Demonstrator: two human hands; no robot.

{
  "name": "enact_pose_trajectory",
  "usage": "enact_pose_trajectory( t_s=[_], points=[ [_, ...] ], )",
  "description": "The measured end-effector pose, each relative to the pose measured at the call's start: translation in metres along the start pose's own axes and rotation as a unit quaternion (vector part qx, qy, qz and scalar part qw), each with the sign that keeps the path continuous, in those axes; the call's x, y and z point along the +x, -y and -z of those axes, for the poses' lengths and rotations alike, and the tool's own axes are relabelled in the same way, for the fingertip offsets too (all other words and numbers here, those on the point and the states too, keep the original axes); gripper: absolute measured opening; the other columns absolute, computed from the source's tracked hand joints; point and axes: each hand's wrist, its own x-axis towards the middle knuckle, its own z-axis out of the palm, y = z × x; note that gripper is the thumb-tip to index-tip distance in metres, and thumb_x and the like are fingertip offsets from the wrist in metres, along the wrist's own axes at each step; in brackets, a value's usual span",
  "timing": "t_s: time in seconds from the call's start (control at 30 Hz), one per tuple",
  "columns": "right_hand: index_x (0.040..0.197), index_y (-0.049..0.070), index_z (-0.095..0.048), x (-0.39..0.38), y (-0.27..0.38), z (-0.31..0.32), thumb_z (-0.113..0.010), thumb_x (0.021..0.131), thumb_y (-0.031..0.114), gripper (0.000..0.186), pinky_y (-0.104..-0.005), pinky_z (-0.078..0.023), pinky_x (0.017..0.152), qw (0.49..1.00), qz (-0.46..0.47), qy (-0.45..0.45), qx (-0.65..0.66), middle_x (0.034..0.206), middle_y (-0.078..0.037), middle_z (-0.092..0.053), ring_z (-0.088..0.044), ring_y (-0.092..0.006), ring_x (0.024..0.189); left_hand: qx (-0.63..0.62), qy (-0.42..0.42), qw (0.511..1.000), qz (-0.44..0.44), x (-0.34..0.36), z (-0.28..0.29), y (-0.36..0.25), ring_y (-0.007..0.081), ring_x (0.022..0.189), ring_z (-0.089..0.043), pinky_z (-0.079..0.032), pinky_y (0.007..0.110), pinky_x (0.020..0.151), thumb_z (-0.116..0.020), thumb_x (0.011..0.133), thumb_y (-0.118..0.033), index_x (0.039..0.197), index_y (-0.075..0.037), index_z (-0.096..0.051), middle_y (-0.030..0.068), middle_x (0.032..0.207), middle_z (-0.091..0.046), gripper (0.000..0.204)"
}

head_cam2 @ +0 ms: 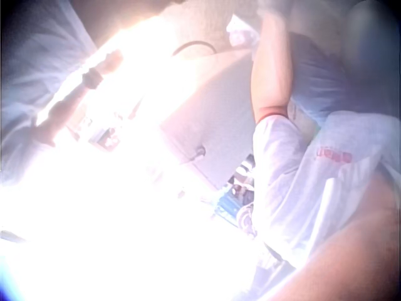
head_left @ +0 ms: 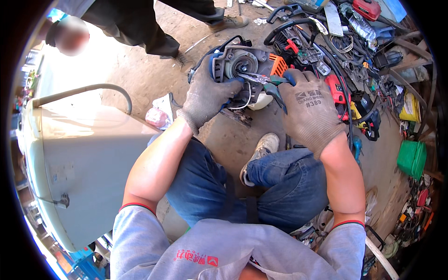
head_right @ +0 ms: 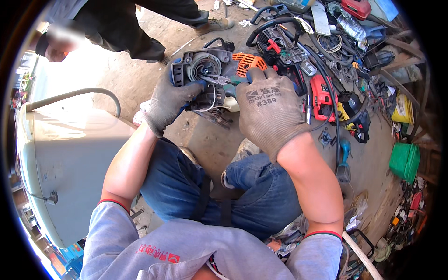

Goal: The person disassembles a small engine starter assembly, removes the pull cord, and uses a power drill to work on the component. They then reassemble the starter housing and pull cord mechanism.

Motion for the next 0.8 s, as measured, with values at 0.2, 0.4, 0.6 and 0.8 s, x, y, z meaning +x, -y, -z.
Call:
enact_pose_trajectory(
  t_s=[0.2,0.4,0.6,0.8],
  points=[
    [0.094,0.005,-0.069,-0.002,-0.007,-0.011,-0.065,0.075,0.016,0.023,-0.0477,-0.053,0.078,0.991,-0.026,-0.027,0.131,0.096,-0.022,-0.064,-0.066,-0.0373,0.09,-0.046,-0.012,0.999,0.023,0.002,0.002,-0.001,0.0146,0.087,-0.067,-0.056,0.03,0.081,-0.076,0.075,-0.012,0.122,0.003,-0.057,0.0102,0.101,-0.071,0.053],
    [0.102,0.0,-0.068,0.001,0.001,0.0,-0.067,0.074,0.01,0.03,-0.0465,-0.052,0.076,0.965,-0.099,-0.008,0.244,0.101,-0.023,-0.063,-0.064,-0.0415,0.087,-0.009,-0.011,0.999,0.052,0.008,0.008,-0.002,0.0119,0.089,-0.067,-0.057,0.028,0.081,-0.07,0.087,-0.001,0.116,0.002,-0.063,0.0052,0.103,-0.071,0.03],
    [0.105,0.001,-0.068,-0.003,-0.01,-0.019,-0.066,0.078,0.01,0.029,-0.0472,-0.052,0.08,0.954,-0.089,-0.094,0.271,0.104,-0.023,-0.063,-0.065,-0.0401,0.091,-0.184,0.037,0.979,0.086,0.005,0.011,-0.012,0.0141,0.089,-0.068,-0.06,0.031,0.081,-0.065,0.091,0.0,0.114,0.003,-0.064,0.0062,0.1,-0.069,0.024],
    [0.111,0.0,-0.066,0.001,-0.014,-0.006,-0.071,0.079,0.011,0.034,-0.0448,-0.052,0.083,0.964,-0.076,-0.06,0.246,0.112,-0.022,-0.062,-0.064,-0.0392,0.095,-0.234,0.062,0.968,0.061,0.002,0.013,-0.008,0.0129,0.093,-0.068,-0.06,0.028,0.081,-0.073,0.088,-0.005,0.119,0.004,-0.059,0.0088,0.106,-0.07,0.035]
  ],
)
